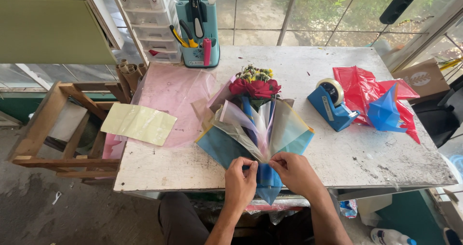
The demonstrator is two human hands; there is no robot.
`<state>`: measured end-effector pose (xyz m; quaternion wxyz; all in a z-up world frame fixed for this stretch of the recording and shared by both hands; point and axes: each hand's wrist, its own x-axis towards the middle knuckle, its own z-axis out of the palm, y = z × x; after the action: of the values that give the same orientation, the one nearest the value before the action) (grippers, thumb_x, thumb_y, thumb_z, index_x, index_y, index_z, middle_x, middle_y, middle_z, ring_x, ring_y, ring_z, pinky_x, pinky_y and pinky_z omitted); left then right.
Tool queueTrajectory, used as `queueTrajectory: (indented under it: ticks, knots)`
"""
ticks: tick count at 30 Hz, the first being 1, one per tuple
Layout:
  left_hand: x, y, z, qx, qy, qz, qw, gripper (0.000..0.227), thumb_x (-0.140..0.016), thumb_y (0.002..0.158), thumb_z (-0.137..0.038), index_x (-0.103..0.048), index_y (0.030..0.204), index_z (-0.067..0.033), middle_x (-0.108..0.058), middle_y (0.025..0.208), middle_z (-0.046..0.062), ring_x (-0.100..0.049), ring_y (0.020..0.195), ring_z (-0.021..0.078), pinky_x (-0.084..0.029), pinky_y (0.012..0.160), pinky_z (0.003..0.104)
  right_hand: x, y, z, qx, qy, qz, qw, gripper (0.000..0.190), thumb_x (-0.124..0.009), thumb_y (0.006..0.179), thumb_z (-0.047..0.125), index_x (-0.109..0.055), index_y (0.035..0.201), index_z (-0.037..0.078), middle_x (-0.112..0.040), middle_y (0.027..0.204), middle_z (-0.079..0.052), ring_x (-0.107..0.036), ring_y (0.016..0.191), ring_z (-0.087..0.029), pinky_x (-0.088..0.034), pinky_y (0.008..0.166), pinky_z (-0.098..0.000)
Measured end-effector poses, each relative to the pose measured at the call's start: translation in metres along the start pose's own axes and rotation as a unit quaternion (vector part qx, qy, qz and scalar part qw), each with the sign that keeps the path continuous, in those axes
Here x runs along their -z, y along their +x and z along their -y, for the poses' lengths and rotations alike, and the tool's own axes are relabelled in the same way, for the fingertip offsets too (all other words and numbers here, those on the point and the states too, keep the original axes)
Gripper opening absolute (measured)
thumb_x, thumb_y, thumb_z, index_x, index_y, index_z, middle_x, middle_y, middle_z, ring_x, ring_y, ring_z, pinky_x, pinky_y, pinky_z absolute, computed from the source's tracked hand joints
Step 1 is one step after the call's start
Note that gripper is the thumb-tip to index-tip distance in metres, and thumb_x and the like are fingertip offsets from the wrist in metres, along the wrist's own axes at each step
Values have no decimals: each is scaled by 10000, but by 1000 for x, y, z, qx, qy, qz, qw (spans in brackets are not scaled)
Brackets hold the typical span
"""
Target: The person wraps a bouquet of red roses and filler flowers in multiple layers of colored paper. They secure the layers using clear tape and adjust the arrangement throughout the process.
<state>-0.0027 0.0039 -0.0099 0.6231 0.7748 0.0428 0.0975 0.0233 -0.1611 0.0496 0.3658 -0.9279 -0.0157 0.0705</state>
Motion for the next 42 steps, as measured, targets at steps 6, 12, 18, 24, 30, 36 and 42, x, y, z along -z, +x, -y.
queueTrajectory:
  ticks: [6, 12, 18, 24, 30, 36, 42]
  knots:
    - [-4, 1, 7, -14, 20, -13, 1000, 210, -711, 932, -168, -640, 882, 23, -674, 918, 132, -716, 682, 227, -576, 609, 333, -9, -1, -7, 12, 9, -30, 999, 189, -694, 907, 222, -744, 934, 42, -738, 759, -147, -707, 687, -297, -540, 653, -391]
    - [-4, 3, 4, -25, 21, -16, 999, 206, -729, 915, -168, -652, 874, 19, -686, 895, 128, -716, 685, 225, -571, 628, 342, -21, 0, -24, 85, 41, -79, 992, 160, -653, 927, 180, -683, 917, 22, -707, 828, -166, -677, 791, -358, -528, 705, -426]
    - [-2, 6, 0, -18, 46, -8, 999, 209, -742, 905, -179, -680, 861, 15, -701, 863, 133, -705, 672, 235, -553, 618, 348, -30, 1, -30, 72, 50, -78, 993, 141, -625, 951, 177, -662, 956, 41, -703, 859, -172, -673, 847, -370, -523, 744, -432]
    - [-1, 11, 1, 1, 46, 8, 999, 228, -754, 891, -195, -709, 865, 27, -734, 875, 144, -745, 676, 230, -572, 612, 346, -29, 0, -27, 37, 51, -87, 994, 154, -647, 932, 193, -703, 986, 60, -668, 938, -163, -659, 735, -336, -523, 688, -424]
    - [-2, 19, 6, 62, 46, 25, 997, 252, -757, 879, -229, -745, 901, 22, -783, 775, 158, -798, 709, 220, -607, 648, 323, -29, 2, -26, -37, 91, -65, 993, 194, -669, 938, 225, -718, 996, 46, -715, 687, -138, -688, 610, -257, -538, 611, -375]
    - [-3, 21, 4, 93, 68, 32, 993, 266, -758, 866, -242, -761, 886, 24, -789, 769, 163, -803, 713, 215, -606, 661, 312, -33, 12, -38, -56, 106, -55, 991, 210, -685, 929, 216, -744, 977, 21, -715, 640, -115, -681, 574, -198, -539, 588, -346]
    - [-4, 21, -3, 90, 55, 22, 994, 230, -789, 839, -204, -755, 849, 23, -783, 758, 151, -800, 691, 215, -608, 635, 314, -29, 13, -35, -76, 109, -37, 990, 210, -705, 918, 214, -752, 976, 18, -716, 637, -128, -680, 577, -204, -534, 588, -344]
